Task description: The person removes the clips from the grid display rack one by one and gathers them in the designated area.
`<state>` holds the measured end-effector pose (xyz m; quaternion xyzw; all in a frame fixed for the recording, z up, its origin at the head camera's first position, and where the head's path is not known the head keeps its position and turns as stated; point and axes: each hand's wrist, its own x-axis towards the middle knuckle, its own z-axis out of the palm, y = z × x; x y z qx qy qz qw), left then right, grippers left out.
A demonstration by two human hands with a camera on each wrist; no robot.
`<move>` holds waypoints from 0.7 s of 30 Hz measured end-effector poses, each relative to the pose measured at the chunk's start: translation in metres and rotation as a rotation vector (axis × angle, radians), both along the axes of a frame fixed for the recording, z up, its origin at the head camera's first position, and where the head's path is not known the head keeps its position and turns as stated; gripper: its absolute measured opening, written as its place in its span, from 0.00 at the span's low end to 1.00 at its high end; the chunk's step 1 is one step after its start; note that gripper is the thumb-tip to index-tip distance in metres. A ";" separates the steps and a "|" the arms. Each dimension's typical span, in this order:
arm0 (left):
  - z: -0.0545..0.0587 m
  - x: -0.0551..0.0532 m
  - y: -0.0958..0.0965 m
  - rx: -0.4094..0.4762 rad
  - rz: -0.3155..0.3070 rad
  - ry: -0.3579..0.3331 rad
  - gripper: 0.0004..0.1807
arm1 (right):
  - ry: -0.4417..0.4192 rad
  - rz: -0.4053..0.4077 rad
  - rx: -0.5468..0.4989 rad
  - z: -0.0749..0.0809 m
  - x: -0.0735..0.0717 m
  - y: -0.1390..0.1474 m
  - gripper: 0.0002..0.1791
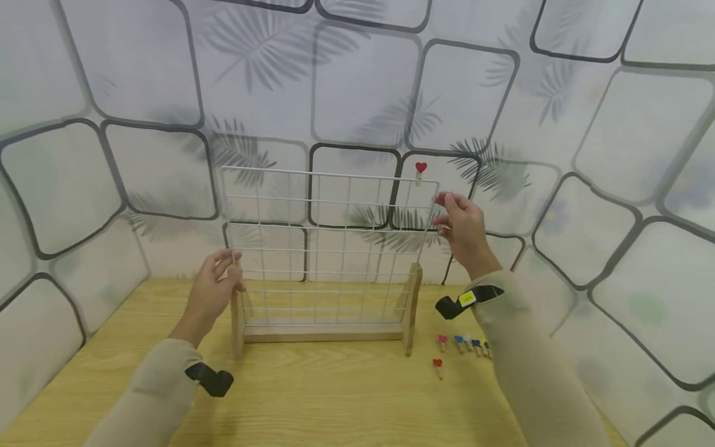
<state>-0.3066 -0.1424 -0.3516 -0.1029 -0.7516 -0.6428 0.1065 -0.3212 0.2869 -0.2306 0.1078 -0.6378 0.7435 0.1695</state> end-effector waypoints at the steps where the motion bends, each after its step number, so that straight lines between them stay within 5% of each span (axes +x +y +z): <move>1: 0.000 0.000 0.000 0.000 0.004 0.001 0.30 | 0.016 -0.004 0.007 0.003 -0.001 -0.003 0.14; 14: 0.001 0.003 -0.004 -0.011 0.002 -0.015 0.31 | 0.077 0.064 0.097 0.041 0.001 -0.020 0.17; 21: 0.003 0.002 -0.001 -0.026 0.005 -0.029 0.32 | 0.045 0.097 0.255 0.055 0.001 -0.025 0.26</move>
